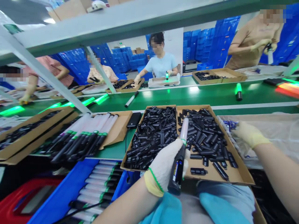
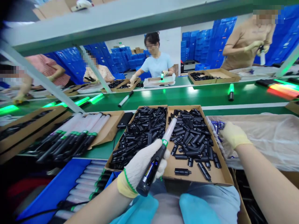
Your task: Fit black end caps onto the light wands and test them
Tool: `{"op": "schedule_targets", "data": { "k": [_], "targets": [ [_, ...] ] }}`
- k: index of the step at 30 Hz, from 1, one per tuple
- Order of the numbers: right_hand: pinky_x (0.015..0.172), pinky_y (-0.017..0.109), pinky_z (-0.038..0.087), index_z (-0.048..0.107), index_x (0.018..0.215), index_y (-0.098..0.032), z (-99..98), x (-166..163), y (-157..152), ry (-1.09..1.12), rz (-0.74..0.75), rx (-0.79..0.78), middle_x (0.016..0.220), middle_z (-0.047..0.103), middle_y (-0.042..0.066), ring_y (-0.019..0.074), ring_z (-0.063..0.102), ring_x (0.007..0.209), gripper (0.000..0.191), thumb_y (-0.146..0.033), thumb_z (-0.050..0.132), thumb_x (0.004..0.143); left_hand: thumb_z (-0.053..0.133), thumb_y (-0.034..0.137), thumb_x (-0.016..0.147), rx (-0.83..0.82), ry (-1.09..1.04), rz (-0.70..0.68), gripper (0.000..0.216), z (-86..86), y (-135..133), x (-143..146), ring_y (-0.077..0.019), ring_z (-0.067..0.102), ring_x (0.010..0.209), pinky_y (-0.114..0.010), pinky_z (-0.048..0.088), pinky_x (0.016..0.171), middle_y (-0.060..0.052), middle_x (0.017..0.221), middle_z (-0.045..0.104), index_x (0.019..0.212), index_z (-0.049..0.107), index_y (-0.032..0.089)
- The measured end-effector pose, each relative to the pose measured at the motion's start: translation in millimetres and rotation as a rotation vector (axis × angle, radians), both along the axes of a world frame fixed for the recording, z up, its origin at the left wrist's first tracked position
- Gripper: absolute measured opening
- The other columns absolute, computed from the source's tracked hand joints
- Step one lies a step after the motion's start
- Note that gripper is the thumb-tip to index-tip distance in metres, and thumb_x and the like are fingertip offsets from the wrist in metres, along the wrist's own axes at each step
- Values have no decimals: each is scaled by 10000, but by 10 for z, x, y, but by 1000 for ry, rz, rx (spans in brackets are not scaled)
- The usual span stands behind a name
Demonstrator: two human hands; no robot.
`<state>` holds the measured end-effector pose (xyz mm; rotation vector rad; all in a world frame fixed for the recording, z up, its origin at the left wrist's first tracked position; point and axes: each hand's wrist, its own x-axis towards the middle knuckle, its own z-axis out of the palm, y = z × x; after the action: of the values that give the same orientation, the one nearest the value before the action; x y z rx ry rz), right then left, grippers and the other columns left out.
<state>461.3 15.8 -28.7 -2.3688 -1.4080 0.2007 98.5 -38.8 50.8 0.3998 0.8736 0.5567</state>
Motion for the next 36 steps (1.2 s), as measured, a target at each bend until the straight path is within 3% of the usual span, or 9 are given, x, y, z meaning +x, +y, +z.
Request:
{"op": "schedule_targets", "data": {
  "k": [4,7,11,14,20,23,26,30,36],
  "targets": [
    [616,314,509,701,976,-156,366,-443,-384,178,135,145,848,731,147,250,718,763,191,-276,586,881,659,408,878,60,-49,120,262,-98,-17,18,-78,534,460,-172,405,382,-30,765,650,900,629,149],
    [600,244,558,650,1064,-226,588,-1263,-801,698,507,374,894,718,56,177,687,716,235,-364,672,875,652,392,882,89,-74,168,248,-99,-21,56,-71,496,446,-169,386,401,-2,663,600,840,616,149],
    [658,246,590,614,1046,-227,627,-2192,-1123,901,711,305,880,685,22,156,681,763,125,-239,569,930,757,398,778,254,-165,244,281,-77,-31,48,-91,540,541,-197,477,560,11,639,588,744,612,161],
    [608,208,576,631,1042,-230,570,-2439,-1148,766,777,316,818,677,-5,133,675,706,163,-178,537,919,780,427,748,301,-117,306,299,-71,-37,-37,-95,543,566,-210,490,611,17,640,588,766,632,168],
    [677,341,593,665,1142,-165,682,-2662,-1206,-42,1005,513,936,682,98,218,671,794,300,-177,416,975,760,490,761,282,-100,321,342,-146,-39,-323,-113,590,574,-216,487,559,7,686,625,847,633,183],
    [730,330,582,668,1146,-170,734,-2709,-1128,-51,1119,517,1011,679,107,213,666,872,328,-149,393,969,732,491,796,261,-73,361,337,-163,-6,-537,-96,573,541,-189,462,499,11,682,615,879,634,179],
    [938,345,520,655,1210,-207,650,-2575,-758,96,1005,473,1202,641,99,210,615,1099,339,-179,410,977,602,512,899,260,-8,378,369,-96,83,-813,-82,541,496,-175,427,427,-8,690,605,879,644,146],
    [907,382,496,726,909,-198,380,-2437,-34,179,675,178,982,685,82,245,645,958,212,-270,527,919,457,473,985,197,87,440,404,25,188,-1129,-66,492,431,-159,407,385,8,611,543,861,635,132],
    [897,376,463,687,787,-175,78,-2773,438,239,626,143,906,622,92,260,611,926,109,-242,735,716,490,476,971,208,69,440,387,-34,142,-1178,-79,509,440,-167,416,376,1,605,546,878,634,129]
  ]
}}
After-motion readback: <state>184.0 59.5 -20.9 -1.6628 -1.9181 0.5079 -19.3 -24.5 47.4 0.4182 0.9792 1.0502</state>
